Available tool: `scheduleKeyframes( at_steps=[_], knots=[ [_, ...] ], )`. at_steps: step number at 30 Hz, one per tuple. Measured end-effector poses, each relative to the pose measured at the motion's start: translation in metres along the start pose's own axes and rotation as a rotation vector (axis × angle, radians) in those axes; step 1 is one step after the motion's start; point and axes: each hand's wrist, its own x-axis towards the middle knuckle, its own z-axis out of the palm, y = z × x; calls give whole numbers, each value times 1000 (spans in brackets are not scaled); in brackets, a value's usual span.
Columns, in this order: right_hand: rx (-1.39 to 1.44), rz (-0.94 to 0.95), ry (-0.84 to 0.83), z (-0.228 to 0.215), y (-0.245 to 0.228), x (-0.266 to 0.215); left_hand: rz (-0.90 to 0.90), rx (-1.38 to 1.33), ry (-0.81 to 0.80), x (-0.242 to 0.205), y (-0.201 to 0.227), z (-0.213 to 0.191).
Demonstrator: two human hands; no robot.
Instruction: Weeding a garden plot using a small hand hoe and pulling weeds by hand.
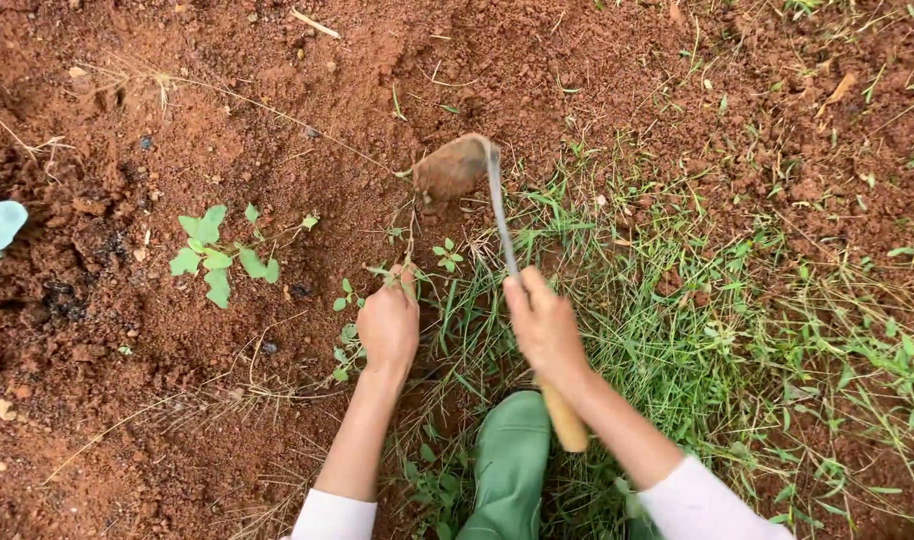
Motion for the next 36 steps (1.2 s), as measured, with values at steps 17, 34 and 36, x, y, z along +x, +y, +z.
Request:
scheduleKeyframes(
  at_steps=[17, 34, 36],
  knots=[
    [181, -32, -18, -10, -20, -22, 95, -55, 26, -11, -21, 14],
    [338, -35, -27, -8, -38, -27, -28, -235, -72, -24, -2, -8],
    [439, -83, 63, 2, -48, -30, -11, -284, -43, -26, 1, -12]
  ],
)
